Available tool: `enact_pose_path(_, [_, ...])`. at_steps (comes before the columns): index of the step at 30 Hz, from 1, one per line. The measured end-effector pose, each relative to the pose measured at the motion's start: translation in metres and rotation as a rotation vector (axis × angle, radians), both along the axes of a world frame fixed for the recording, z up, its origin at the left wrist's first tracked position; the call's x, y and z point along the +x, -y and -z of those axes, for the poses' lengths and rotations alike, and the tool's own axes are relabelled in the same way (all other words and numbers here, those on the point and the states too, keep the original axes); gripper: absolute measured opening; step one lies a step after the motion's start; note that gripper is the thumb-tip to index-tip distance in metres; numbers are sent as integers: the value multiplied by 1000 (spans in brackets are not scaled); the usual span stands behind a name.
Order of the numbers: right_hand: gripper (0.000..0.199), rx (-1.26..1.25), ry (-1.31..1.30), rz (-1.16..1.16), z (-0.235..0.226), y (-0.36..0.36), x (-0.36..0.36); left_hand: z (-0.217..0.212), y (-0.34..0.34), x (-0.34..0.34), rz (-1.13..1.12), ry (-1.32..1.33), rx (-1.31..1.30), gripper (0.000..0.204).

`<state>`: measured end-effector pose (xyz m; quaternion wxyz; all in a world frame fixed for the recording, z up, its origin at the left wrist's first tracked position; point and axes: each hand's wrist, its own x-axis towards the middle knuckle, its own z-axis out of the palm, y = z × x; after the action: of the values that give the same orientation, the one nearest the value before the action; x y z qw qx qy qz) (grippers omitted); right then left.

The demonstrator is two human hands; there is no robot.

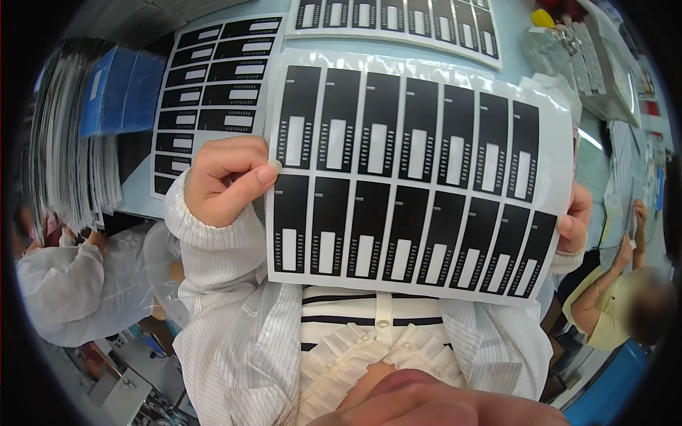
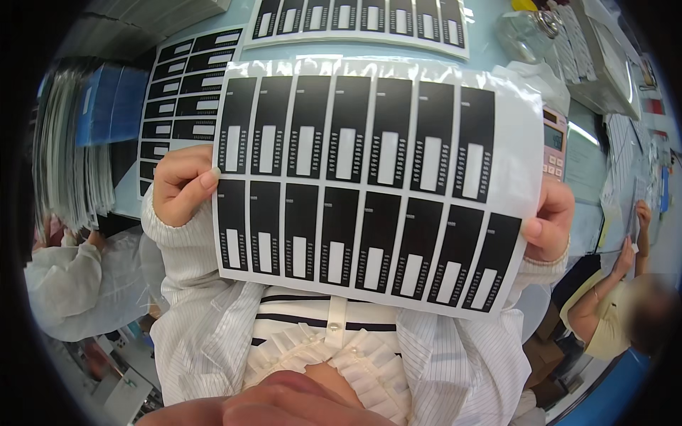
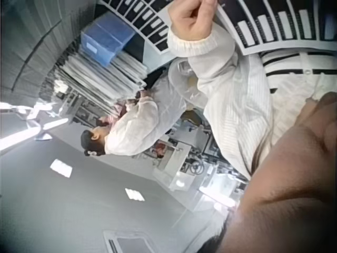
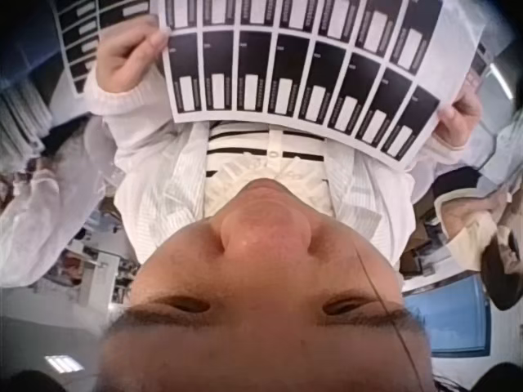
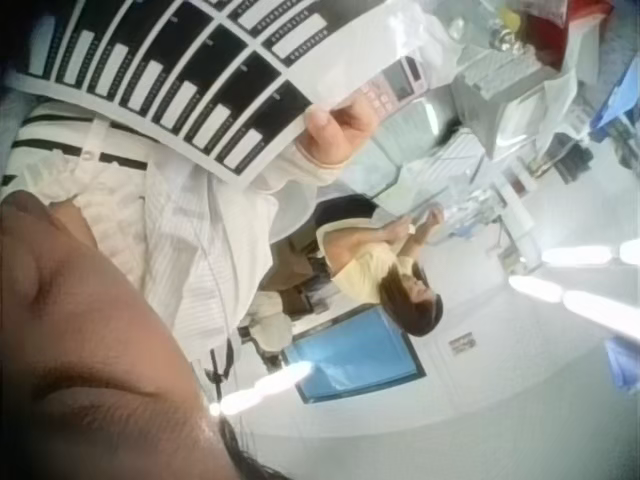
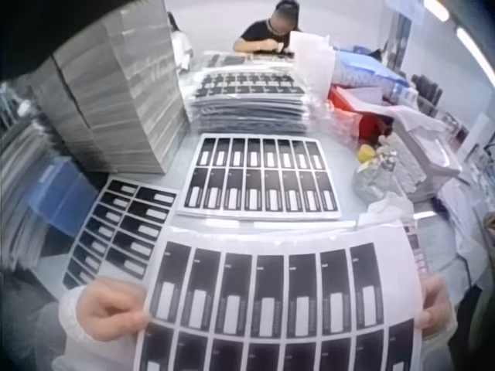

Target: Inspecting and cleaning sheets of industrial labels at a manufacturing workbench.

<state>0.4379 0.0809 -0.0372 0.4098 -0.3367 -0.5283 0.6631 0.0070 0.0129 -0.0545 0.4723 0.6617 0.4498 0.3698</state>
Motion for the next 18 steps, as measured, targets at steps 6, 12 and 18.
enact_pose_path(6, [30,-49,59,-57,4,-5,11,-4,1,-2,11,9,-60,26])
enact_pose_path(12, [32,-107,43,-65,-2,-5,14,-3,-1,-3,62,100,-101,23])
enact_pose_path(18, [32,-124,57,-59,-3,-4,12,-2,-2,-5,105,97,-106,23])
